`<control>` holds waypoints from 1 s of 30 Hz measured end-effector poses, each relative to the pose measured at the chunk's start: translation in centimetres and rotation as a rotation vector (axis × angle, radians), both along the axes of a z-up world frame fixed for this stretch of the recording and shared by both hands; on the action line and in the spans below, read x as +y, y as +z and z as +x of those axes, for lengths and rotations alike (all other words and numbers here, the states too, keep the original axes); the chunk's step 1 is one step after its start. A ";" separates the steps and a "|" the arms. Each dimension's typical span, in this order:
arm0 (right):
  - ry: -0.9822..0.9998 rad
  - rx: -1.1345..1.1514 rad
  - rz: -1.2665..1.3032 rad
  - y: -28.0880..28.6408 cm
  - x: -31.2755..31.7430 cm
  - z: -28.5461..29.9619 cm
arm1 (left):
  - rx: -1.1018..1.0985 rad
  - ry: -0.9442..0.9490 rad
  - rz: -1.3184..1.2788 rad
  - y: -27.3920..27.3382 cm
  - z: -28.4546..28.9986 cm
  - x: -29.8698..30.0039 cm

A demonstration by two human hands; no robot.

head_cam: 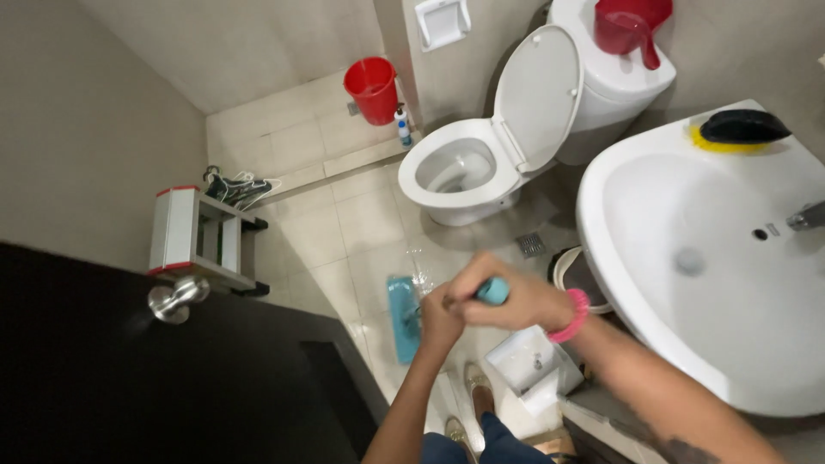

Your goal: The person fills a red bucket with water from a shower head, then uses a blue mop to clean the tiled bathroom floor. They repeatedly mop the floor, wring the mop, and rinse their hands under the shower stream.

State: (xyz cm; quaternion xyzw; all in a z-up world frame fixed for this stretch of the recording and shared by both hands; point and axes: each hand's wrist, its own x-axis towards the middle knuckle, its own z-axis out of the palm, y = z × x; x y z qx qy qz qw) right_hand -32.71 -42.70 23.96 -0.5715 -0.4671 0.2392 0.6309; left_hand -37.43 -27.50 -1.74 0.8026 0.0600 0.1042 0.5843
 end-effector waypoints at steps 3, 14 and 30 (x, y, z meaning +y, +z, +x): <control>0.095 0.026 -0.065 -2.8 2.2 -2.8 | -0.025 0.003 -0.109 3.2 -3.9 2.2; 0.081 -0.005 -0.137 0.7 2.6 -5.5 | -0.134 0.022 -0.043 2.1 -4.7 -0.4; 0.041 -0.172 -0.149 5.3 -1.6 -1.5 | -0.294 -0.168 -0.163 7.7 0.8 -5.7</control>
